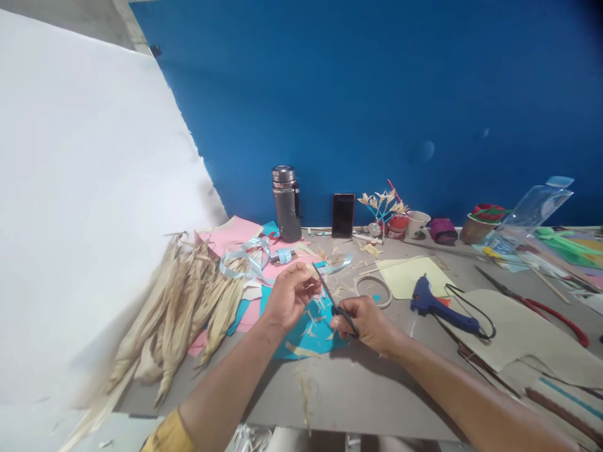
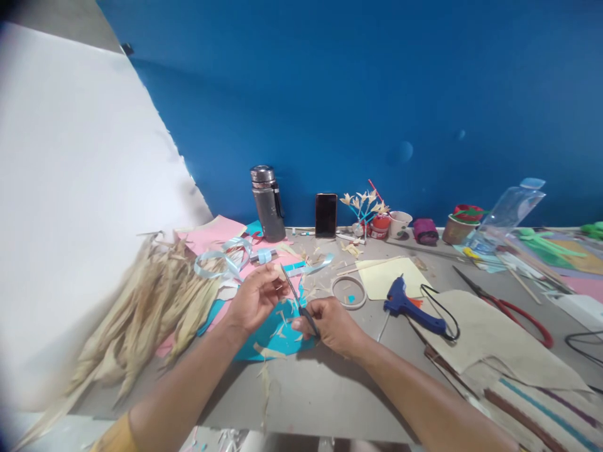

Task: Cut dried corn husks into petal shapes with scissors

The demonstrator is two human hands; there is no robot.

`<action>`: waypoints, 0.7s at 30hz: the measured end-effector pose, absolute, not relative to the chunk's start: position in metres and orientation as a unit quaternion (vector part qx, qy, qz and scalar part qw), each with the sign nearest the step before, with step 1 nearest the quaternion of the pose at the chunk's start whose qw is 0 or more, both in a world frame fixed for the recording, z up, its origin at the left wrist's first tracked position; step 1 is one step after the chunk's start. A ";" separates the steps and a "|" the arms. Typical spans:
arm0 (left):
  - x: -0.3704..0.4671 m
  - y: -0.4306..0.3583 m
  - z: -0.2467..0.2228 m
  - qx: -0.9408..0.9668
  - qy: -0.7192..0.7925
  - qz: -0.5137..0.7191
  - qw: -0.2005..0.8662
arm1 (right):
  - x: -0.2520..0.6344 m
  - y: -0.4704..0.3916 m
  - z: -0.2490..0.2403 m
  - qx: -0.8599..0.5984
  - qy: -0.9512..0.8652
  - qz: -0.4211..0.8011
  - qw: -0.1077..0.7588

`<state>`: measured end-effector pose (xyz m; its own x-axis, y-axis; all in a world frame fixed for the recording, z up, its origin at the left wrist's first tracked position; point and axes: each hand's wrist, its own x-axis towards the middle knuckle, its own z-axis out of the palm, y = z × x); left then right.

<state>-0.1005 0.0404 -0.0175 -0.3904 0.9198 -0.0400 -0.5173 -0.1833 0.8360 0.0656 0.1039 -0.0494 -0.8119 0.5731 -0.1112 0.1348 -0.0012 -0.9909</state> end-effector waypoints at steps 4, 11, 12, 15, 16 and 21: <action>-0.099 0.039 -0.017 0.260 0.411 0.726 0.486 | 0.066 0.107 -0.055 -0.254 -0.676 0.665 0.191; -0.099 0.039 -0.016 0.261 0.419 0.729 0.474 | 0.071 0.110 -0.054 -0.214 -0.649 0.702 0.201; -0.099 0.040 -0.016 0.251 0.415 0.731 0.481 | 0.071 0.110 -0.052 -0.206 -0.650 0.704 0.198; -0.098 0.041 -0.018 0.227 0.401 0.731 0.504 | 0.070 0.109 -0.050 -0.210 -0.643 0.704 0.216; -0.097 0.041 -0.019 0.225 0.397 0.726 0.514 | 0.070 0.109 -0.049 -0.220 -0.632 0.706 0.232; -0.089 0.042 -0.026 0.213 0.399 0.684 0.573 | 0.068 0.113 -0.043 -0.248 -0.574 0.713 0.317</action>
